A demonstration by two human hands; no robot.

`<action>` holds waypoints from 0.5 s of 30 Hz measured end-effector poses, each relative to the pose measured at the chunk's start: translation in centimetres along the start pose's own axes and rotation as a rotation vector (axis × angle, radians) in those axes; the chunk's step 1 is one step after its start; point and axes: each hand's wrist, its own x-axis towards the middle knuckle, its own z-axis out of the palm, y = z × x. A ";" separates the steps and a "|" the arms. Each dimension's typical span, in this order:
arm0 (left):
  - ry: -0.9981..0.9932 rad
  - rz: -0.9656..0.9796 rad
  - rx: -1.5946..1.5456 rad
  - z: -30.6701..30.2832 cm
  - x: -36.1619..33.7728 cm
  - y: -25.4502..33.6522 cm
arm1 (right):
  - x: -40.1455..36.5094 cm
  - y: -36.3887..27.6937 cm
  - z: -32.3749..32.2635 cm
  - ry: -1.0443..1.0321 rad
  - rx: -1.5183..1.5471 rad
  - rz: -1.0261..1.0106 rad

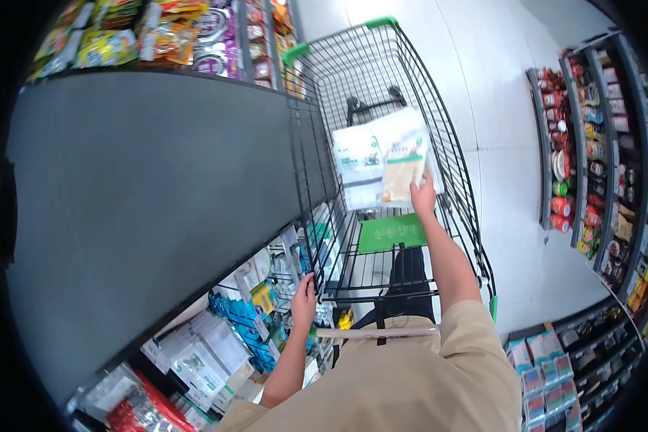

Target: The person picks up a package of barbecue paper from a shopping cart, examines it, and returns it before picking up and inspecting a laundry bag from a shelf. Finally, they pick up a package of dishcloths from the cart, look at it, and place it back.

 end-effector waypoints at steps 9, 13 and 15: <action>0.095 0.200 -0.064 0.5 -0.1 -2.9 | -11.8 -6.7 -5.6 -0.190 0.652 0.023; 0.298 0.363 -0.223 0.8 0.3 -4.0 | -24.0 -12.2 -11.5 -0.383 0.943 -0.143; 0.338 0.407 -0.416 0.4 -0.7 -4.1 | -27.5 -11.8 -11.9 -0.475 0.901 -0.232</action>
